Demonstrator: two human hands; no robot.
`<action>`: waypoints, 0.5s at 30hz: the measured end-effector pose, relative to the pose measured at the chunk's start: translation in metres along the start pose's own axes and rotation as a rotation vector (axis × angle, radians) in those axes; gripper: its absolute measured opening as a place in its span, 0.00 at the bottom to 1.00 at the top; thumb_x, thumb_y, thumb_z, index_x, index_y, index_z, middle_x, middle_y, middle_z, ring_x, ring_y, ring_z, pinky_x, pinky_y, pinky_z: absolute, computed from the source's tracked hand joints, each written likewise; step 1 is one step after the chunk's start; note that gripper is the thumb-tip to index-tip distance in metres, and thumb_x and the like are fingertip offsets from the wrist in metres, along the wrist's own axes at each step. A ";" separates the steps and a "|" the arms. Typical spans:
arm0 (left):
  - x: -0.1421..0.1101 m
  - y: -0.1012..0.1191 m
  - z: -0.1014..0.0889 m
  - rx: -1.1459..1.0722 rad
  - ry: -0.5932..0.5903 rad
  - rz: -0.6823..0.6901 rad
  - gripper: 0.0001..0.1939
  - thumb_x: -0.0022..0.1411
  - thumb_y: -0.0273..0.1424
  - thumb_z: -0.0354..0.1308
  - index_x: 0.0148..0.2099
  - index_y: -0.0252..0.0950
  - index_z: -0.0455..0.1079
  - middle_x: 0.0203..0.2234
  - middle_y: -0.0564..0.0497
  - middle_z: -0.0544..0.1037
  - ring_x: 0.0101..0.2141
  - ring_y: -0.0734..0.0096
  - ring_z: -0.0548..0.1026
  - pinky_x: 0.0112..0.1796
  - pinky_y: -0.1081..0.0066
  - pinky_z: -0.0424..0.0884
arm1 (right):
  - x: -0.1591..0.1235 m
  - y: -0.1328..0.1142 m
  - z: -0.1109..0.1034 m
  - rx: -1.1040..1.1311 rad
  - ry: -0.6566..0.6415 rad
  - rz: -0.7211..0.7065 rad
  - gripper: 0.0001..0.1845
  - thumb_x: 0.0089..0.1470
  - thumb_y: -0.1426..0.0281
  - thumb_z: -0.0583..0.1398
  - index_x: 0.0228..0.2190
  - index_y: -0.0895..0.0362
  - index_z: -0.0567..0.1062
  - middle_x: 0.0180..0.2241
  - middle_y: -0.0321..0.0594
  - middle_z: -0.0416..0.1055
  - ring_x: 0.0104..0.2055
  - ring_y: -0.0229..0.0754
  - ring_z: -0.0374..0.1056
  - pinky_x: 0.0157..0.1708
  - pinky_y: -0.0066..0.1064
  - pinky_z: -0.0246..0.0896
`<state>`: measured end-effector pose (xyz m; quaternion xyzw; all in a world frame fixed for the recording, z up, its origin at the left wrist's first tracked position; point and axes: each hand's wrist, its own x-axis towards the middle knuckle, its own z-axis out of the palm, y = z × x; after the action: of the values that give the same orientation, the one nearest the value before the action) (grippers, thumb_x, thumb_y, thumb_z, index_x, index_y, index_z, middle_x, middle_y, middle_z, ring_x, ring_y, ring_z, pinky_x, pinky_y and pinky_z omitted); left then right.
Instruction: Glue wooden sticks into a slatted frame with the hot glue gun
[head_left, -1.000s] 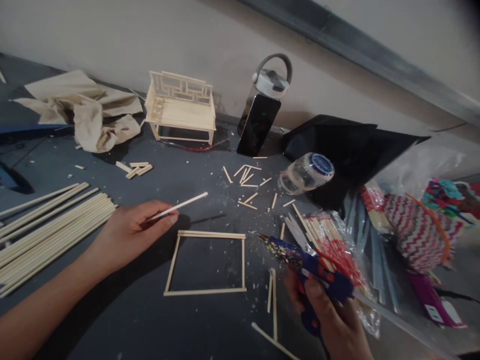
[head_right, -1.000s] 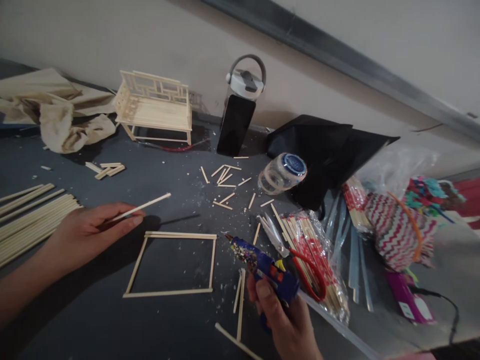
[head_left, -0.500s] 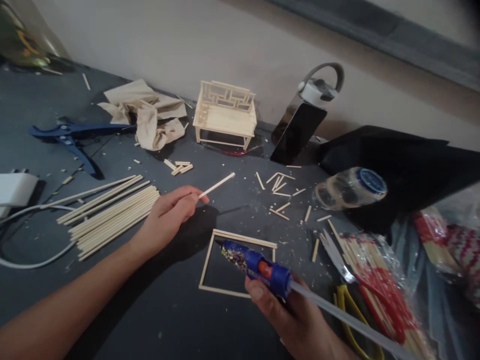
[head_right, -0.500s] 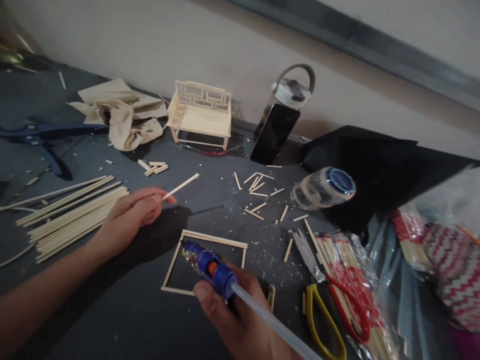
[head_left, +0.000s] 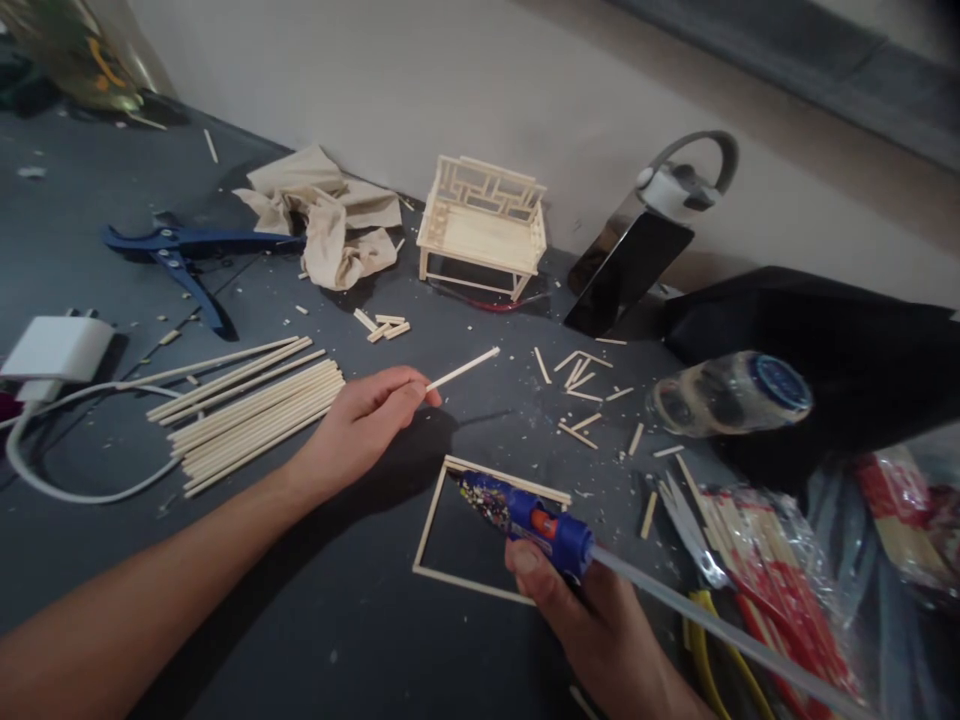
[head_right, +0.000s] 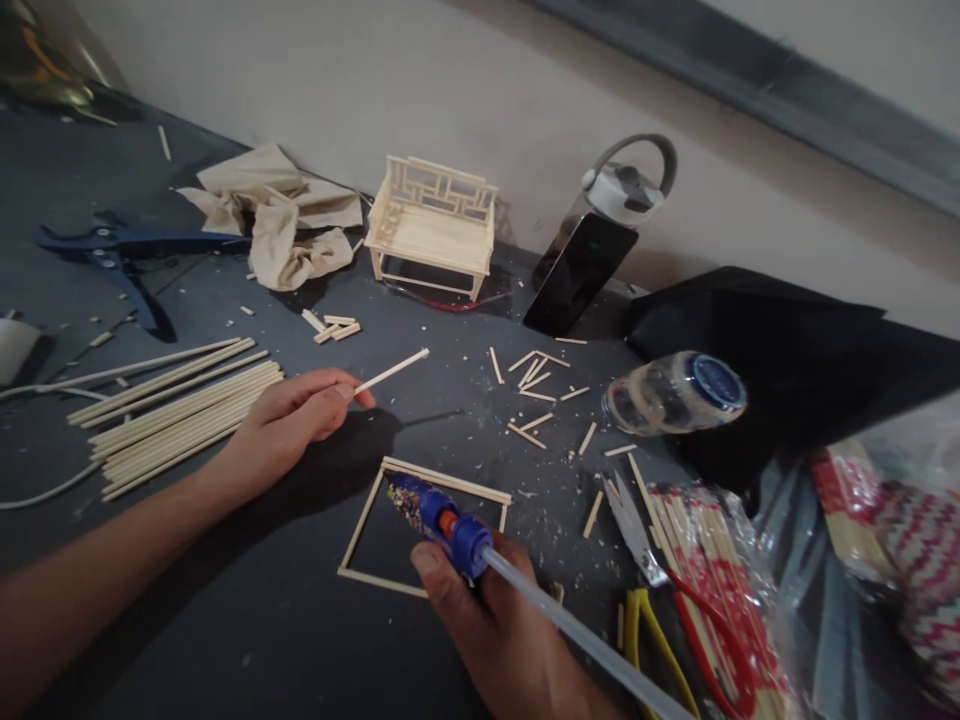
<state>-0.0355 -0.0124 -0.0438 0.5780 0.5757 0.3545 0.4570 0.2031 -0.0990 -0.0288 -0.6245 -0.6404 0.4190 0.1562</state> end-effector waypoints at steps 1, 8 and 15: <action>0.000 0.000 0.000 -0.001 -0.002 0.002 0.17 0.64 0.38 0.45 0.36 0.36 0.72 0.16 0.58 0.60 0.20 0.76 0.58 0.21 0.75 0.54 | 0.001 -0.001 0.000 0.000 -0.004 -0.009 0.22 0.57 0.50 0.54 0.29 0.54 0.75 0.25 0.39 0.73 0.28 0.42 0.70 0.27 0.30 0.67; 0.000 -0.001 0.000 -0.005 -0.013 0.017 0.17 0.65 0.39 0.46 0.36 0.35 0.72 0.16 0.59 0.58 0.20 0.76 0.57 0.22 0.75 0.53 | 0.000 0.005 0.002 -0.048 0.012 0.023 0.21 0.55 0.51 0.56 0.31 0.55 0.77 0.26 0.39 0.73 0.29 0.43 0.70 0.29 0.31 0.68; 0.000 -0.001 0.000 0.014 -0.008 0.037 0.17 0.65 0.38 0.45 0.36 0.35 0.73 0.15 0.59 0.58 0.19 0.77 0.57 0.22 0.75 0.53 | 0.000 0.008 0.005 -0.008 0.054 0.035 0.19 0.54 0.52 0.58 0.32 0.54 0.77 0.27 0.39 0.74 0.29 0.43 0.71 0.27 0.29 0.69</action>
<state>-0.0358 -0.0123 -0.0447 0.5931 0.5657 0.3564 0.4486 0.2048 -0.1019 -0.0372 -0.6473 -0.6267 0.4020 0.1634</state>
